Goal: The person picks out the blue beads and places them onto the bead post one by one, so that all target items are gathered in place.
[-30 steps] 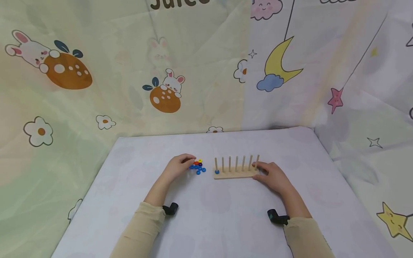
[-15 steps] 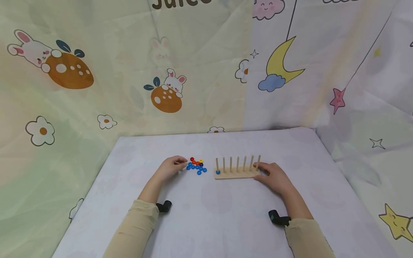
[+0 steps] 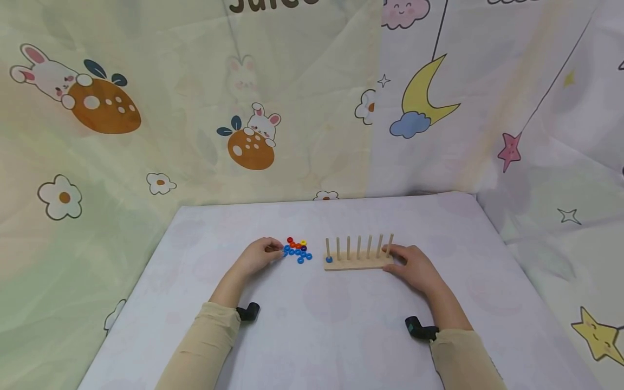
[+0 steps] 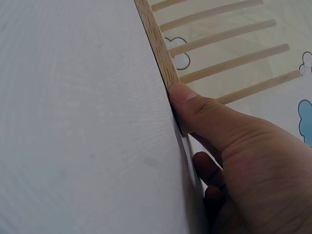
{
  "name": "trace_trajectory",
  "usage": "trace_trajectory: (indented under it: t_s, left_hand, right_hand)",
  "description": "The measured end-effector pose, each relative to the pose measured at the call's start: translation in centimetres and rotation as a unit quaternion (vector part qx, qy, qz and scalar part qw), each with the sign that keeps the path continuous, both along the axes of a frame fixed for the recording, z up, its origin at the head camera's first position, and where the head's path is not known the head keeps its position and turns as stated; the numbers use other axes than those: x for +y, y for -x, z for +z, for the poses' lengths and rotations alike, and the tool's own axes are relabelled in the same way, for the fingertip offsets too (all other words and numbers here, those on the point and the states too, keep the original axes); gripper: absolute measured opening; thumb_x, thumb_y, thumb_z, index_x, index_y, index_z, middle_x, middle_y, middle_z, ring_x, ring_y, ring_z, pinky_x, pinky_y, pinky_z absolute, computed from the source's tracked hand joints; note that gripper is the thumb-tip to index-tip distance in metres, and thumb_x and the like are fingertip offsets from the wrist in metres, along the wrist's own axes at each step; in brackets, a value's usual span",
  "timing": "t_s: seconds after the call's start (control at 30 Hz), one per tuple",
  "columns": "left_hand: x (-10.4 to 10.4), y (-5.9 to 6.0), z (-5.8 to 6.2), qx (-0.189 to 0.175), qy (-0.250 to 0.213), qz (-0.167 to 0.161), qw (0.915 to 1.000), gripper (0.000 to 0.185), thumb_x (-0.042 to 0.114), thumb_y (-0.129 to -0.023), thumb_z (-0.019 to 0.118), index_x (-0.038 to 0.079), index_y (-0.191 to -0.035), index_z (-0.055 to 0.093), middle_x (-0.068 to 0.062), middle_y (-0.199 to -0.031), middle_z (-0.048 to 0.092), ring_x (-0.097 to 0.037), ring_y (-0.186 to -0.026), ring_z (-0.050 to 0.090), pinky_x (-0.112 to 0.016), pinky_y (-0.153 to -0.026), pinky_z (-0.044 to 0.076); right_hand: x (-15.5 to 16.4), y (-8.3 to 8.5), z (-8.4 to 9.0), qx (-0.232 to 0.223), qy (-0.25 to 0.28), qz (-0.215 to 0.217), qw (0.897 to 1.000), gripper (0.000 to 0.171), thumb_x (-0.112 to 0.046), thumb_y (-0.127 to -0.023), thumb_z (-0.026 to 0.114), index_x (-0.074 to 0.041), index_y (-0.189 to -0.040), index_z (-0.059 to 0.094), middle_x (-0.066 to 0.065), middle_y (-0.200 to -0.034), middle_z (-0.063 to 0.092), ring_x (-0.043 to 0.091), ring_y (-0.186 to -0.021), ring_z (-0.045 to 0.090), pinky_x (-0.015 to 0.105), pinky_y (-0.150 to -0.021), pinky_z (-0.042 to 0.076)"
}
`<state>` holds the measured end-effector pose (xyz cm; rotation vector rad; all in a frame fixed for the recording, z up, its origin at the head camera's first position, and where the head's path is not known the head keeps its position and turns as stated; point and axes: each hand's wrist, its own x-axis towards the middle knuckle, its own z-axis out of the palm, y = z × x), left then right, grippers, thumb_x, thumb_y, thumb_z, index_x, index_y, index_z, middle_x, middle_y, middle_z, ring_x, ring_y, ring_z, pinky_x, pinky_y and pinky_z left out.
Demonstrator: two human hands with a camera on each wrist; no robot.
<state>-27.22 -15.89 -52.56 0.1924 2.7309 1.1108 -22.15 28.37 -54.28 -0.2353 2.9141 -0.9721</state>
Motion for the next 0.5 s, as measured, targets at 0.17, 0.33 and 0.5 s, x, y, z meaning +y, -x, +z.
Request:
trace_trajectory:
  t_s: [0.17, 0.33, 0.5]
  left_hand:
    - [-0.05, 0.1, -0.25, 0.011, 0.008, -0.008, 0.9999, 0.022, 0.033, -0.09, 0.073, 0.021, -0.108, 0.071, -0.001, -0.106, 0.064, -0.019, -0.095, 0.058, -0.039, -0.088, 0.05]
    - [0.11, 0.08, -0.39, 0.017, 0.021, -0.006, 0.9996, 0.021, 0.033, -0.089, 0.073, 0.022, -0.108, 0.071, 0.0, -0.106, 0.063, -0.019, -0.094, 0.056, -0.038, -0.087, 0.049]
    - [0.34, 0.05, -0.48, 0.027, 0.032, -0.004, 0.9991, 0.02, 0.031, -0.089, 0.073, 0.021, -0.107, 0.072, -0.001, -0.105, 0.062, -0.019, -0.093, 0.055, -0.038, -0.086, 0.048]
  right_hand:
    - [0.02, 0.05, 0.0, 0.001, -0.003, 0.003, 1.0, 0.063, -0.058, -0.086, 0.068, -0.024, -0.138, 0.058, 0.019, -0.136, 0.055, 0.04, -0.123, 0.049, 0.064, -0.099, 0.038]
    - [0.06, 0.1, 0.0, 0.004, -0.001, 0.005, 1.0, 0.062, -0.057, -0.086, 0.069, -0.023, -0.137, 0.058, 0.019, -0.136, 0.056, 0.04, -0.123, 0.049, 0.064, -0.099, 0.038]
    - [0.03, 0.11, -0.06, 0.004, 0.0, 0.006, 1.0, 0.063, -0.057, -0.085, 0.069, -0.023, -0.137, 0.058, 0.019, -0.137, 0.055, 0.04, -0.123, 0.049, 0.064, -0.1, 0.037]
